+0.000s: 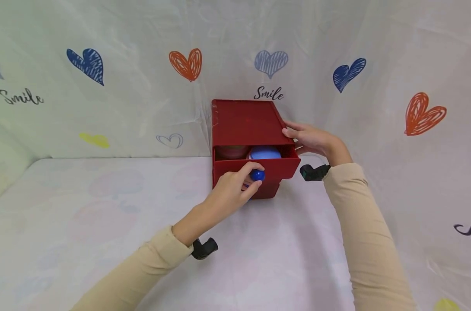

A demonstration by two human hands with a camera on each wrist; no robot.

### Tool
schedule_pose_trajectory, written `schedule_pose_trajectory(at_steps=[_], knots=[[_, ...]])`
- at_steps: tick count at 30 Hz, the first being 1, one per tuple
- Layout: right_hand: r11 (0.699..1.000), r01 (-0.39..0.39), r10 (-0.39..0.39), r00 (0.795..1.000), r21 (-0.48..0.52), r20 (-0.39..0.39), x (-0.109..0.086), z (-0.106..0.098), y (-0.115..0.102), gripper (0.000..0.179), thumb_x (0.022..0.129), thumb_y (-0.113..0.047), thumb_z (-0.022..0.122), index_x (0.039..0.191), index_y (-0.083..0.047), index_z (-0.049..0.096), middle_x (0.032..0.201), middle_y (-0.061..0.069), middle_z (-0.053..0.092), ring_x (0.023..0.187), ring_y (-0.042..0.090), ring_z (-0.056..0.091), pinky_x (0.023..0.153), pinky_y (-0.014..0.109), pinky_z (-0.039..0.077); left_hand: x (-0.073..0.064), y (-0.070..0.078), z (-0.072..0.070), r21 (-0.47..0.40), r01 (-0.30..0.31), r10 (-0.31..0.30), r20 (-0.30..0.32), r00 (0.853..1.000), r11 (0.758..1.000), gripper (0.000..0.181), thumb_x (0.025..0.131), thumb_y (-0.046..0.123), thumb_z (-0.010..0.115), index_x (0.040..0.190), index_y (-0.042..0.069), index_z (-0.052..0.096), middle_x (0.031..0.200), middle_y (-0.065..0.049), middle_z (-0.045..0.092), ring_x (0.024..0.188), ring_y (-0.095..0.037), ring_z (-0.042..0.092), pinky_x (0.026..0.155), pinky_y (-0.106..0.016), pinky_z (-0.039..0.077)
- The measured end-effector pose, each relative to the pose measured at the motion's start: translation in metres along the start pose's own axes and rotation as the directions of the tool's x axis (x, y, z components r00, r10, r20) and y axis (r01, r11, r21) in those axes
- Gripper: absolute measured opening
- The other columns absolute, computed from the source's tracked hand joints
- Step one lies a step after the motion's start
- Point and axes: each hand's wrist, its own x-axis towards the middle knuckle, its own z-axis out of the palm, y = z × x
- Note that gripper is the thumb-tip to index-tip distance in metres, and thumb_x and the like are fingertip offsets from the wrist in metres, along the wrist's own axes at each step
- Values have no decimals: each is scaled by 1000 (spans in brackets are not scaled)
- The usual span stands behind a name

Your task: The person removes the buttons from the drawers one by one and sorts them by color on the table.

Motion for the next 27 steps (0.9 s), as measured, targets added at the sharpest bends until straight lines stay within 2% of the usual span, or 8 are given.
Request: schedule_pose_trajectory(at_steps=[3,7,14,27], knots=[[1000,0,0,1000,-7,-5,0,0,-1,68,96,-39,42,151,-24,3,149,18,24,127,44,38,96,50,44,-2,2,0,29,-11,11,-3,1000,1000,33,94,24,55,125,15,47,83,0,68,67,-5,61,54,-10,43],[1000,-3,3,1000,-10,-3,0,0,-1,68,96,-39,42,151,-24,3,149,18,24,127,44,38,96,49,45,-4,4,1,51,-15,16,-3,1000,999,34,94,24,56,125,15,46,85,-1,68,66,-5,59,56,-8,43],[1000,-10,10,1000,-1,25,0,-1,-2,66,98,-36,38,151,-22,1,148,21,22,128,46,35,95,49,46,-7,6,3,43,-24,24,-5,1000,999,32,93,22,56,123,15,46,82,-1,67,58,-4,53,54,-9,42],[999,-36,37,999,-18,35,0,-1,-7,67,99,-34,38,150,-19,-2,148,23,23,128,46,35,95,48,46,-13,11,5,33,-42,43,-19,999,999,30,93,20,57,121,15,47,80,-1,66,55,-4,51,53,-8,41]])
